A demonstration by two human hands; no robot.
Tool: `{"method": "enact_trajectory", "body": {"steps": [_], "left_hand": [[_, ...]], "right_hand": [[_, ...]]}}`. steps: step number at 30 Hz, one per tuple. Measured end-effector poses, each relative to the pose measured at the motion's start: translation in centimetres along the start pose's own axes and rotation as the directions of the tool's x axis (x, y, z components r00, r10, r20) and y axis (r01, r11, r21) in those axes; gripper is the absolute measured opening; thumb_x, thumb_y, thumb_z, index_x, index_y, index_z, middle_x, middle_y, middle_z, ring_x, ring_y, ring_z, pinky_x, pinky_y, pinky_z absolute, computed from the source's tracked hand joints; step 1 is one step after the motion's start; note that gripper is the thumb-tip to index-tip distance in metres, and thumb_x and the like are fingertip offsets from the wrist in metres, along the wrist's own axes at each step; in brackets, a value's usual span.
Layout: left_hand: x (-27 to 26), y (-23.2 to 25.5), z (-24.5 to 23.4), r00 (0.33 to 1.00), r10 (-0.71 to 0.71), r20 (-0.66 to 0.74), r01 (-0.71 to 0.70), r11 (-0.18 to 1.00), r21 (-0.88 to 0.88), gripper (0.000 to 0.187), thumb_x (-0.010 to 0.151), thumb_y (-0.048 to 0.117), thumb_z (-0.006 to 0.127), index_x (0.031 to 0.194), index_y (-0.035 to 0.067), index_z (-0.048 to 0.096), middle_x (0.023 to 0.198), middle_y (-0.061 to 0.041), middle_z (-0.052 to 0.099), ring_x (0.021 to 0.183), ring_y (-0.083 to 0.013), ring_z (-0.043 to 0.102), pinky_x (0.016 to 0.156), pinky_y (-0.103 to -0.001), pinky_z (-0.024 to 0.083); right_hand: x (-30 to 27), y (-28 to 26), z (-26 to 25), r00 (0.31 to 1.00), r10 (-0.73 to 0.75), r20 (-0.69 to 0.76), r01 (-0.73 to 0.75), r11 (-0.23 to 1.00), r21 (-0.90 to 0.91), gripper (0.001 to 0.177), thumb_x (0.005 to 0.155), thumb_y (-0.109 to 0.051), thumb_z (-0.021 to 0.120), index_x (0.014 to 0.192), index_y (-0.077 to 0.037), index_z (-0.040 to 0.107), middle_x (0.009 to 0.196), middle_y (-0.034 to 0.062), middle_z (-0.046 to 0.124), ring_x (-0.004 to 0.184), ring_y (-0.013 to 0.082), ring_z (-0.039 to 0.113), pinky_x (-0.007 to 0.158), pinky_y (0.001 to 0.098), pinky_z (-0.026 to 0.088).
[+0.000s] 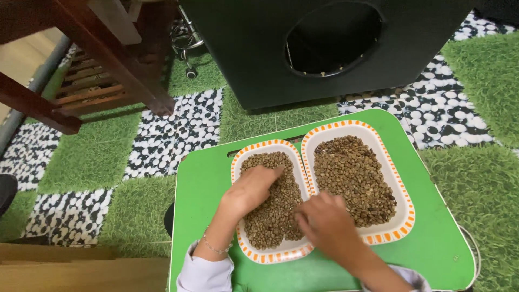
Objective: Sorting through green coffee beans in trays by hand
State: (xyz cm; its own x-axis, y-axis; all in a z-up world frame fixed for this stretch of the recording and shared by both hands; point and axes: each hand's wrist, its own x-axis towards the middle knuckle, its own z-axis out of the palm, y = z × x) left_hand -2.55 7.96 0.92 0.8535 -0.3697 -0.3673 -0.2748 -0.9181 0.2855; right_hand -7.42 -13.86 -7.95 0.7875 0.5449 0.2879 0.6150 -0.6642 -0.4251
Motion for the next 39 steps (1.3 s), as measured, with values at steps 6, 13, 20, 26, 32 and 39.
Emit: {"method": "enact_trajectory", "body": {"steps": [6,13,20,26,32,39], "left_hand": [[2.4,6.7,-1.0,0.934,0.314,-0.169,-0.336,0.933,-0.125,0.067,0.083,-0.022,0.056,0.143,0.008,0.057,0.131,-0.027,0.065,0.103,-0.0373,0.073,0.095,-0.049,0.057],[7.9,6.8,2.5,0.864,0.455,-0.216,-0.466,0.885,-0.004,0.076,0.086,-0.015,0.059,0.155,0.001,0.033,0.134,-0.032,0.058,0.118,-0.0497,0.059,0.101,-0.058,0.048],[2.5,1.6,1.8,0.824,0.442,-0.354,-0.454,0.889,0.054,0.039,0.090,0.013,0.058,0.126,0.003,0.066,0.123,-0.021,0.071,0.112,-0.0392,0.067,0.098,-0.048,0.047],[1.8,-4.9,5.7,0.999,-0.032,-0.002,0.032,0.985,0.170,0.041,0.089,0.037,0.067,0.127,0.023,0.062,0.116,-0.014,0.072,0.107,-0.0375,0.069,0.089,-0.053,0.053],[3.4,-6.5,6.8,0.975,-0.217,0.054,0.195,0.942,0.275,0.032,0.086,0.041,0.064,0.117,0.042,0.063,0.109,-0.008,0.076,0.107,-0.0286,0.074,0.096,-0.042,0.056],[6.7,-10.3,9.6,0.891,-0.451,0.047,0.360,0.766,0.533,0.048,0.084,0.065,0.061,0.129,0.068,0.045,0.109,0.009,0.081,0.106,-0.0148,0.079,0.093,-0.027,0.063]], "right_hand": [[-1.1,3.9,-2.2,0.953,0.077,-0.293,-0.141,0.969,-0.204,0.013,0.088,-0.028,0.066,0.099,-0.021,0.068,0.092,0.0015,0.064,0.090,0.0281,0.056,0.074,0.0464,0.037],[-0.8,2.6,-0.7,0.937,0.086,-0.338,-0.157,0.970,-0.187,0.022,0.087,-0.032,0.073,0.090,-0.012,0.065,0.090,0.0086,0.060,0.088,0.0307,0.054,0.075,0.0458,0.040],[-1.0,-1.3,2.5,0.980,-0.192,0.051,0.191,0.981,0.018,0.031,0.085,-0.043,0.076,0.079,-0.013,0.070,0.087,0.0088,0.059,0.094,0.0356,0.054,0.074,0.0547,0.038],[-0.9,-2.1,3.9,0.975,-0.220,0.014,0.218,0.957,-0.192,0.017,0.090,-0.026,0.066,0.075,-0.018,0.065,0.079,0.0023,0.062,0.094,0.0327,0.055,0.071,0.0520,0.037],[-1.1,-1.7,5.6,0.977,-0.213,0.016,0.212,0.961,-0.177,0.015,0.093,-0.026,0.062,0.084,-0.016,0.066,0.083,0.0016,0.065,0.094,0.0299,0.057,0.076,0.0511,0.039],[-1.5,-1.7,3.9,0.966,-0.208,-0.155,0.164,0.953,-0.253,0.026,0.105,-0.024,0.060,0.081,-0.017,0.053,0.082,-0.0015,0.057,0.090,0.0224,0.052,0.080,0.0389,0.032]]}}
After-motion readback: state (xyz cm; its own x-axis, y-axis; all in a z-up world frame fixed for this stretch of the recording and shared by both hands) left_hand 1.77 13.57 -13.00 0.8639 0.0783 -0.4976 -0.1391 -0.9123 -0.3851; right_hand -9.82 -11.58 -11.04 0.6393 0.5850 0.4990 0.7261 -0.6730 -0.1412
